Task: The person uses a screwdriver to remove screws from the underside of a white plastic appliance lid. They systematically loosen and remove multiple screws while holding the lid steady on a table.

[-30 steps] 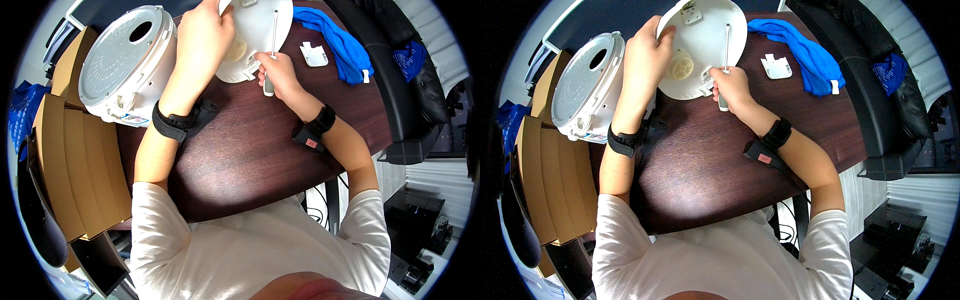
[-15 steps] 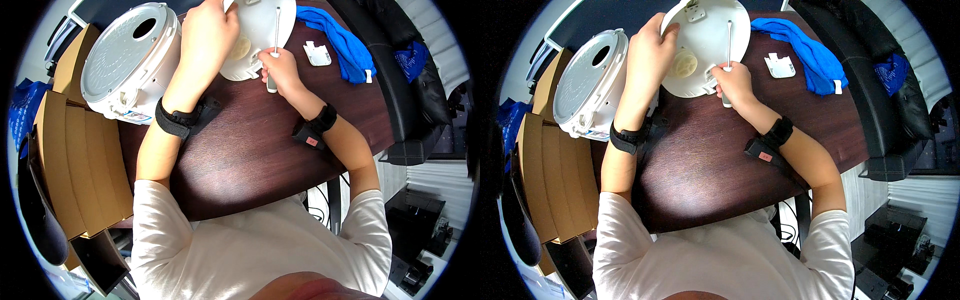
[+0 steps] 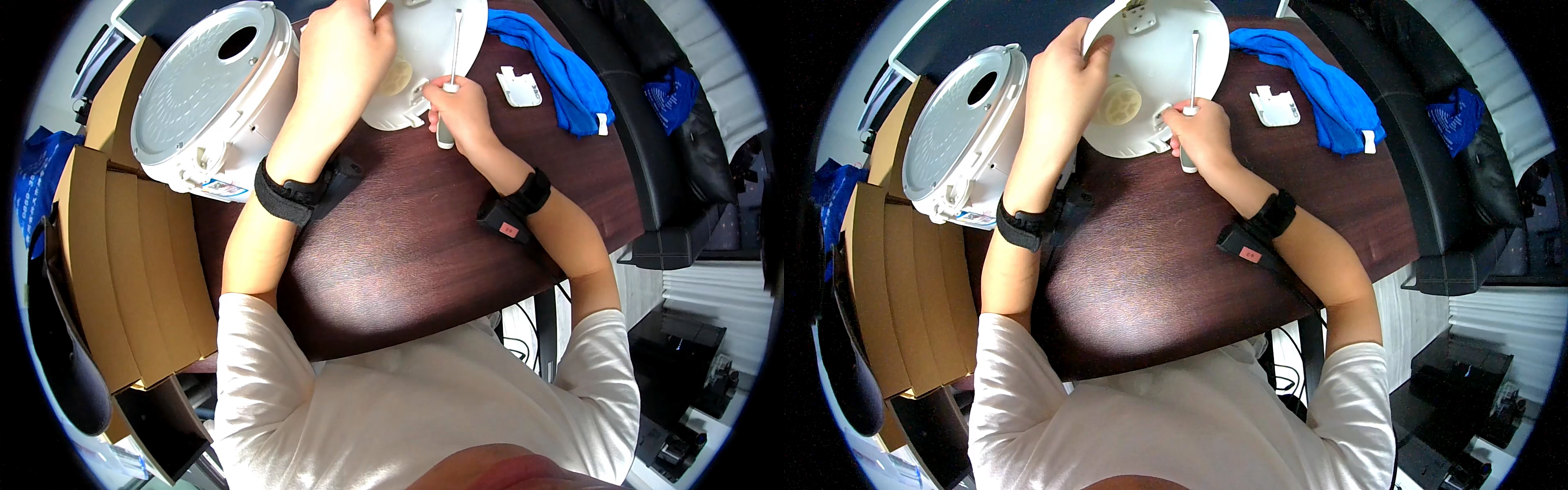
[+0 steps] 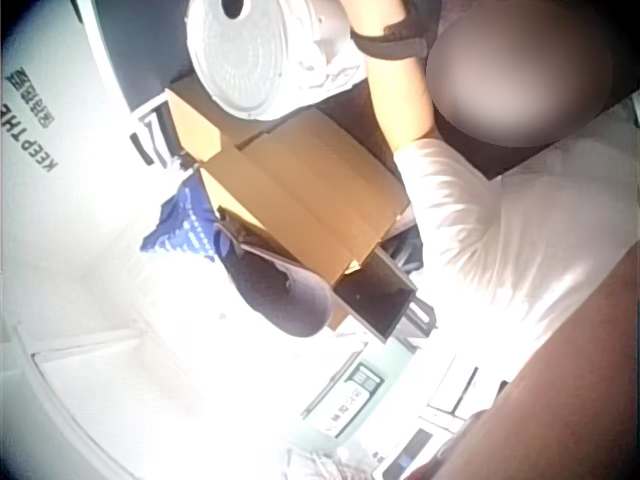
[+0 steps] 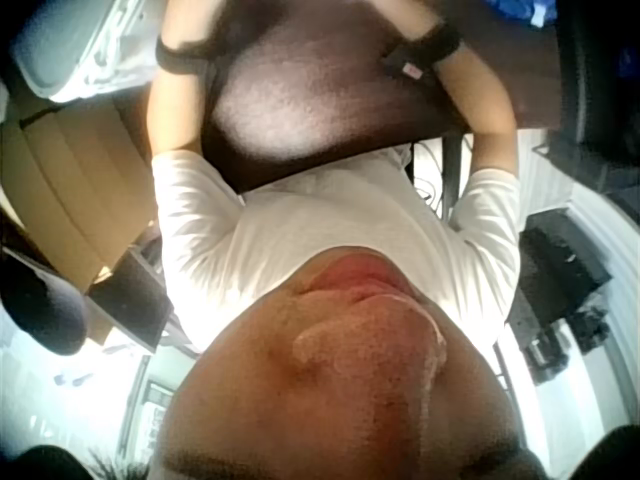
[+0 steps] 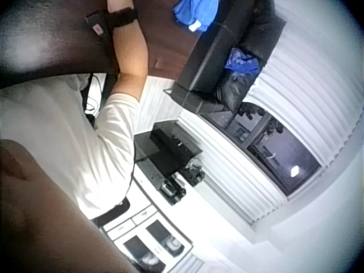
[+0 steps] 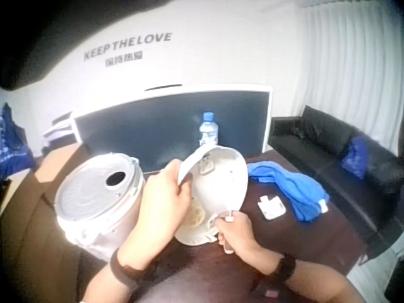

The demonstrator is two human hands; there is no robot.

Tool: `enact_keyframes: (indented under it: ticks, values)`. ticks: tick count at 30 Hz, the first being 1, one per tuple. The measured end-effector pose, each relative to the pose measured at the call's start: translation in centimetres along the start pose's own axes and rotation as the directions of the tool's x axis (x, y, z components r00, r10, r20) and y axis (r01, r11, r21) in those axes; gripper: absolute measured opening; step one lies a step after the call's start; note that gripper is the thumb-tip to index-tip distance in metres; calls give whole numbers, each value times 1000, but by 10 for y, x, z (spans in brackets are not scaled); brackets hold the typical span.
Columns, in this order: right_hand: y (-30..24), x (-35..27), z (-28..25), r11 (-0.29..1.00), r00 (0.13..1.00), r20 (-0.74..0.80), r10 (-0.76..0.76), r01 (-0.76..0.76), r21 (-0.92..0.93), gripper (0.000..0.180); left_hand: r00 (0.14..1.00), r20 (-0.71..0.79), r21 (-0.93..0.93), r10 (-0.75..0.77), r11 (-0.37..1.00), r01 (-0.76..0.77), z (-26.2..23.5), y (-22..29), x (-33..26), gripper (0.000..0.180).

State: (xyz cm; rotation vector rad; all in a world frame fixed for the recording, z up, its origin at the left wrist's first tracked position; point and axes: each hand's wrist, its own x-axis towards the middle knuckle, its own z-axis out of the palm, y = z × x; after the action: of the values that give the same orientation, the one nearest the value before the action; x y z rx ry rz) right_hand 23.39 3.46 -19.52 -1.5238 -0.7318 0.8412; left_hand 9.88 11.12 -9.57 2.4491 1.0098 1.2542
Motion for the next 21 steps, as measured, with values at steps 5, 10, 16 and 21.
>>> enact_keyframes:
  ticks: [5,10,16,21]
  values:
    - [-1,-1,0,1000,1000,-4,6,-6,24,16,1000,-3,7,13,1000,-13,0,1,-1,19]
    - [-1,-1,0,996,999,9,37,-38,80,16,1000,-11,4,9,1000,-9,-1,0,0,19]
    - [3,1,-12,983,994,98,48,-64,172,20,999,-16,-28,31,999,-32,-1,-1,-1,18]
    - [-12,-9,-46,990,971,211,114,-93,-104,17,1000,-10,-84,6,996,-7,-5,2,-1,17]
